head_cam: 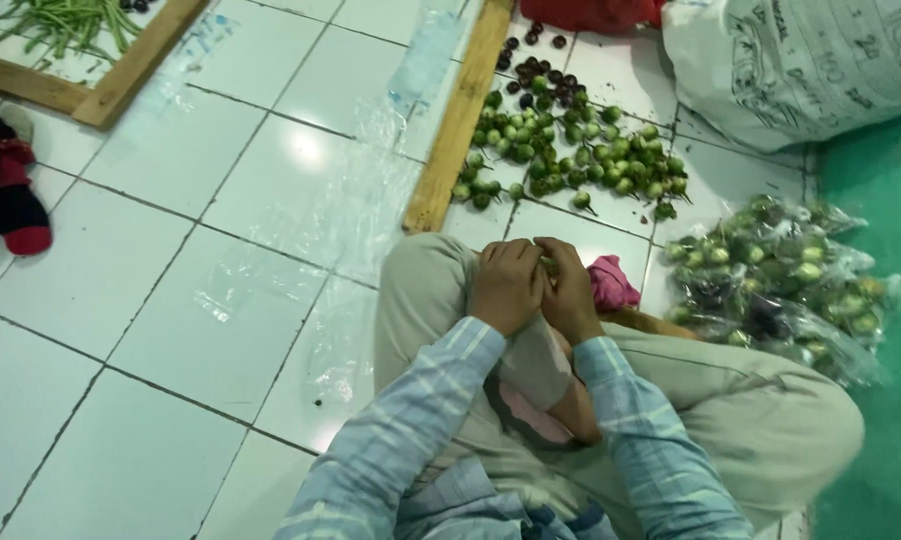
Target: Cleaning and sorting small green vegetables using a cloth and placing them into plastic bags.
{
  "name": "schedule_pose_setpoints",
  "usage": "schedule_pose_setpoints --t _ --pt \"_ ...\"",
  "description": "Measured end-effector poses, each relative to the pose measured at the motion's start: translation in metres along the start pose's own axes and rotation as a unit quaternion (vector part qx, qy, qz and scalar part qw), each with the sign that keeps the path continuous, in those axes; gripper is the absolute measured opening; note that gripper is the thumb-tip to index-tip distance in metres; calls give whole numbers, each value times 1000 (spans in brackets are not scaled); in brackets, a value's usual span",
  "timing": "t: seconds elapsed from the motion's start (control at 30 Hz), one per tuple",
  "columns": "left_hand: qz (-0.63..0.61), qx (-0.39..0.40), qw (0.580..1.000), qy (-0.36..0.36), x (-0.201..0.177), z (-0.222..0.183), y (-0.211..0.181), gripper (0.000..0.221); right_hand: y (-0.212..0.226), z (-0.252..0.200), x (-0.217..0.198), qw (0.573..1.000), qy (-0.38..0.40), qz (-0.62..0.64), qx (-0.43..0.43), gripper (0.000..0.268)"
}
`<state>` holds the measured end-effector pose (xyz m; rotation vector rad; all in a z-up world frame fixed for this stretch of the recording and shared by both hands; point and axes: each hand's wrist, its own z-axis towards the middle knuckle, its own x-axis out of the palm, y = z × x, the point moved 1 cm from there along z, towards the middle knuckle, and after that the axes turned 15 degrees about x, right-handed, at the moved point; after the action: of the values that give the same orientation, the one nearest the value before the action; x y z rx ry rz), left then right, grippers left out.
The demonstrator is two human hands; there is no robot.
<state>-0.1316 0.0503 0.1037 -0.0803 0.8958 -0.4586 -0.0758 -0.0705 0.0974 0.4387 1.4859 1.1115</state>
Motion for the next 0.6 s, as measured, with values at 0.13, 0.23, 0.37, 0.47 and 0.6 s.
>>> schedule_pose_setpoints --t 0.13,0.23,0.37,0.47,0.6 --pt "0 11 998 -61 -57 -7 35 12 61 5 23 999 11 30 -28 34" --pt "-22 -36 994 -106 -99 -28 64 13 92 12 62 997 22 41 -64 29" --pt "-11 -198 974 -106 -114 -84 121 23 139 15 115 988 99 -14 -119 22" --pt "42 -356 934 -13 -109 -132 157 24 149 11 157 978 159 -17 -135 18" --pt "129 -518 826 183 -81 -203 192 73 149 10 188 959 130 -173 -183 16"
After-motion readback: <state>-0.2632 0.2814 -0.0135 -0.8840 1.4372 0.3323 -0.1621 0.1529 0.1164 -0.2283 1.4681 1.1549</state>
